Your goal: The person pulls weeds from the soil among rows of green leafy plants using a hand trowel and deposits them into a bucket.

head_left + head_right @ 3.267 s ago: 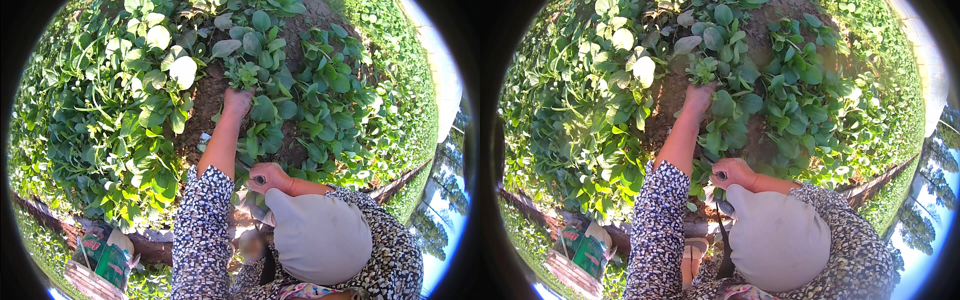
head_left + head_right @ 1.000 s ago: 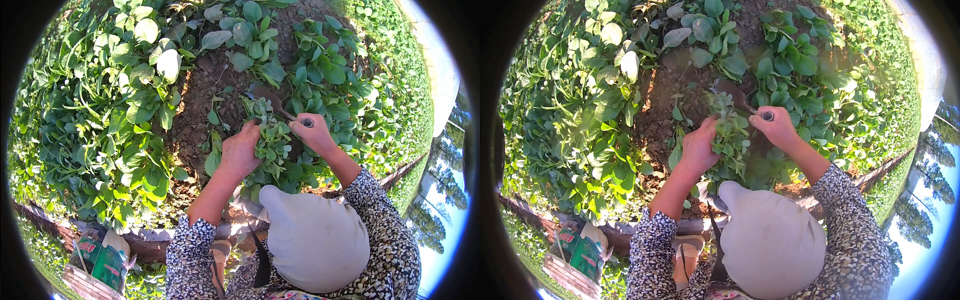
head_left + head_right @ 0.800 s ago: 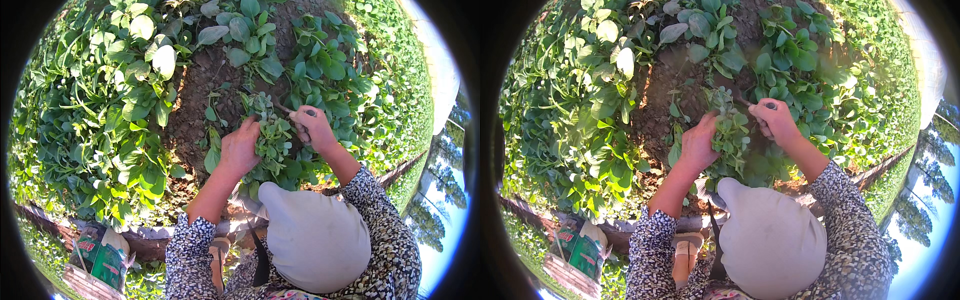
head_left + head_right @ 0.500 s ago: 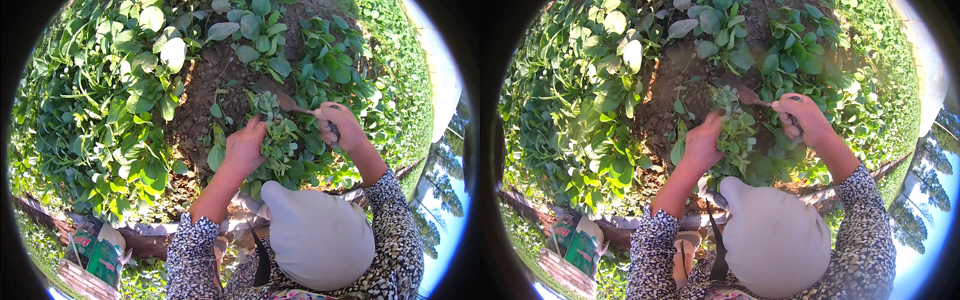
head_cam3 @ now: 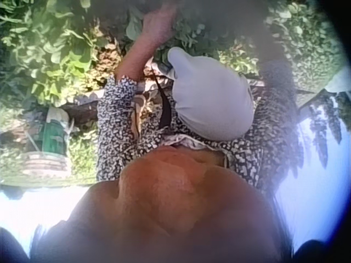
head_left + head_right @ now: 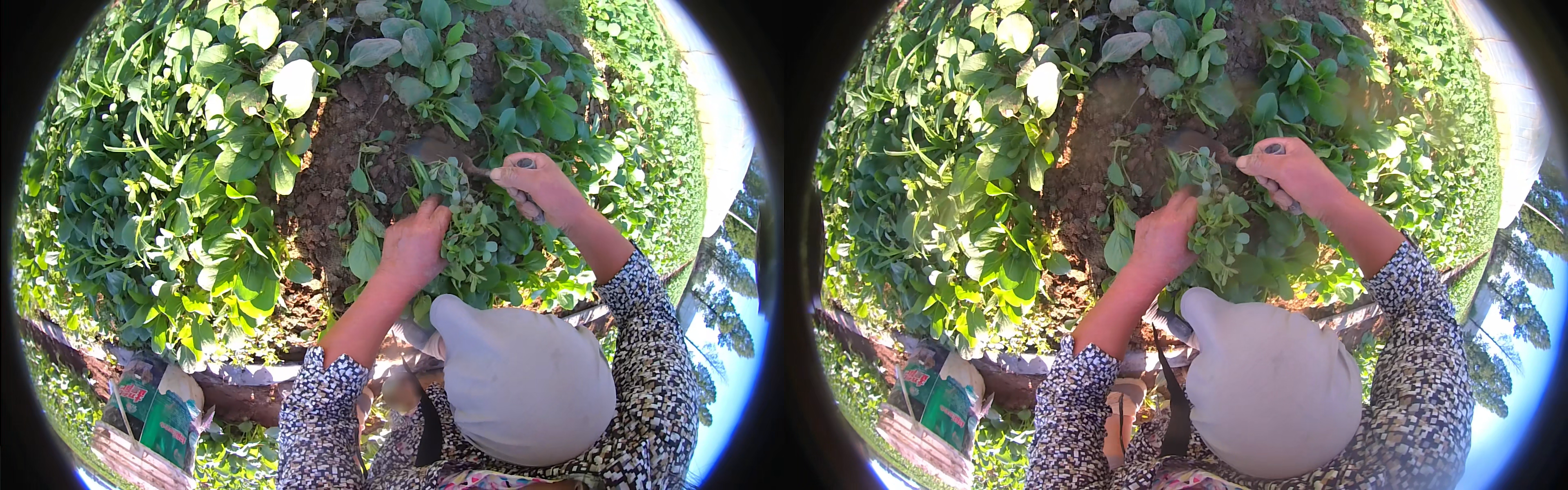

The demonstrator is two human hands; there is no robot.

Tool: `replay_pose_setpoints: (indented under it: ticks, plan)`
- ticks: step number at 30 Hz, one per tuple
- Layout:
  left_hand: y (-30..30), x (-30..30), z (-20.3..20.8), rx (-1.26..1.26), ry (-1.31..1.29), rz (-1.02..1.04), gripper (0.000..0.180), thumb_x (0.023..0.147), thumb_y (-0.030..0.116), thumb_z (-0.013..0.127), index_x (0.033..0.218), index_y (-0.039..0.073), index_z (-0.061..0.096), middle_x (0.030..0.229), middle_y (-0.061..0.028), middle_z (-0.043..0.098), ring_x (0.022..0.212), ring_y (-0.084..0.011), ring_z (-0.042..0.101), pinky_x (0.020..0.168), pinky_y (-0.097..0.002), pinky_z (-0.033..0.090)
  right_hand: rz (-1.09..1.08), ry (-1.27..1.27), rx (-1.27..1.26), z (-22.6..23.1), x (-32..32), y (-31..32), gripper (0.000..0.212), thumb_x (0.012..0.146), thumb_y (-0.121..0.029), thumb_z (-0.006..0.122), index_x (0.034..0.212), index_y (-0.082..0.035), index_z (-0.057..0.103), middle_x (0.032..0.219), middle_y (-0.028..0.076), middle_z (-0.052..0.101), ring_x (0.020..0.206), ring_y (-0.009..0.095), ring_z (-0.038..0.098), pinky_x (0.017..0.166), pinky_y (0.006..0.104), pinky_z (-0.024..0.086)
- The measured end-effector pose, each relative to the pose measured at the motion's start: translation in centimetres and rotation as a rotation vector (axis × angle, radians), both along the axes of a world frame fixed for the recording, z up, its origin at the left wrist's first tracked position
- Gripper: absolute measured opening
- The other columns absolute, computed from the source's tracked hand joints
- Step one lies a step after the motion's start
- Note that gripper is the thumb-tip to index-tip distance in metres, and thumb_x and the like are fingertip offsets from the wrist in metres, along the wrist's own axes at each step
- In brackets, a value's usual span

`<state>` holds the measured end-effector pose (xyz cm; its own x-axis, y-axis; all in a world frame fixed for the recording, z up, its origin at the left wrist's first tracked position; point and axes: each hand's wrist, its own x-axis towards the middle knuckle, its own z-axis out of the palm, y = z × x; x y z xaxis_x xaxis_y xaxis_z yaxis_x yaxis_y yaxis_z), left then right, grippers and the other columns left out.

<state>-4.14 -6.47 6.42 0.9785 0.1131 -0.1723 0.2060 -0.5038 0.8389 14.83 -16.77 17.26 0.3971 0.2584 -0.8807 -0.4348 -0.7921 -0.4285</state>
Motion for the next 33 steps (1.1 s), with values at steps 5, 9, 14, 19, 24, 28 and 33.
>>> replay_pose_setpoints:
  ticks: [5, 9, 14, 19, 24, 28, 33]
  plan:
    - [0.4, -0.1, -0.1, -0.049, -0.013, 0.026, 0.052, 0.056, 0.009, 0.077, 0.102, 0.008, 0.052, 0.115, -0.0128, 0.058, 0.087, -0.0314, 0.064, 0.071, -0.0408, 0.053, -0.049, -0.103, 0.086, -2.1, -3.0, -1.3, 0.027, 0.088, -0.025, 0.067, 0.071, -0.006, 0.057, 0.059, -0.004, 0.045, 0.046, 0.004, 0.038, 0.039, 0.0220, 0.027]
    - [2.1, 0.7, -0.2, -0.329, -0.046, 0.322, 0.046, 0.068, 0.012, 0.072, 0.112, 0.014, 0.060, 0.101, -0.0143, 0.065, 0.091, -0.0339, 0.063, 0.074, -0.0407, 0.052, -0.089, -0.197, 0.144, -4.3, -4.8, -3.2, 0.030, 0.089, -0.027, 0.065, 0.070, -0.006, 0.057, 0.060, -0.005, 0.046, 0.049, 0.003, 0.036, 0.042, 0.0227, 0.027]
    - [6.0, 5.9, -3.3, -0.154, 0.252, 0.454, 0.038, 0.076, 0.020, 0.065, 0.113, 0.013, 0.058, 0.095, -0.0162, 0.067, 0.089, -0.0362, 0.064, 0.075, -0.0432, 0.052, -0.009, -0.356, 0.124, -4.7, -6.2, -4.0, 0.031, 0.088, -0.026, 0.066, 0.069, -0.003, 0.057, 0.060, -0.007, 0.046, 0.056, 0.002, 0.039, 0.049, 0.0227, 0.031]
    - [7.0, 11.1, -3.2, 0.060, 0.436, 0.330, 0.035, 0.079, 0.022, 0.060, 0.113, 0.016, 0.061, 0.100, -0.0158, 0.068, 0.094, -0.0363, 0.064, 0.080, -0.0475, 0.049, 0.051, -0.315, 0.162, -4.6, -4.7, -3.2, 0.026, 0.086, -0.020, 0.066, 0.070, -0.001, 0.059, 0.060, -0.006, 0.047, 0.058, 0.004, 0.040, 0.051, 0.0243, 0.034]
    - [5.5, 12.4, -5.2, 0.093, 0.349, 0.267, 0.041, 0.076, 0.023, 0.062, 0.117, 0.017, 0.060, 0.100, -0.0137, 0.068, 0.098, -0.0352, 0.063, 0.083, -0.0464, 0.049, 0.108, -0.443, 0.163, -6.2, -4.9, -2.8, 0.024, 0.085, -0.017, 0.065, 0.071, 0.001, 0.058, 0.058, -0.004, 0.044, 0.057, 0.005, 0.037, 0.050, 0.0253, 0.033]
    - [5.3, 11.6, -5.7, 0.078, 0.325, 0.373, 0.046, 0.075, 0.025, 0.064, 0.121, 0.020, 0.059, 0.104, -0.0139, 0.067, 0.100, -0.0348, 0.062, 0.085, -0.0458, 0.048, 0.105, -0.470, 0.185, -6.7, -5.6, -2.6, 0.024, 0.084, -0.018, 0.065, 0.072, 0.002, 0.057, 0.056, -0.001, 0.042, 0.056, 0.006, 0.035, 0.049, 0.0269, 0.033]
    - [8.5, 8.9, -5.7, -0.995, -0.228, 0.958, 0.033, 0.089, 0.025, 0.062, 0.115, 0.005, 0.059, 0.099, -0.0087, 0.066, 0.089, -0.0244, 0.064, 0.081, -0.0373, 0.051, 0.163, -0.512, 0.197, -6.8, -5.7, -2.1, 0.025, 0.083, -0.018, 0.066, 0.070, 0.002, 0.057, 0.055, 0.001, 0.041, 0.055, 0.007, 0.035, 0.050, 0.0277, 0.034]
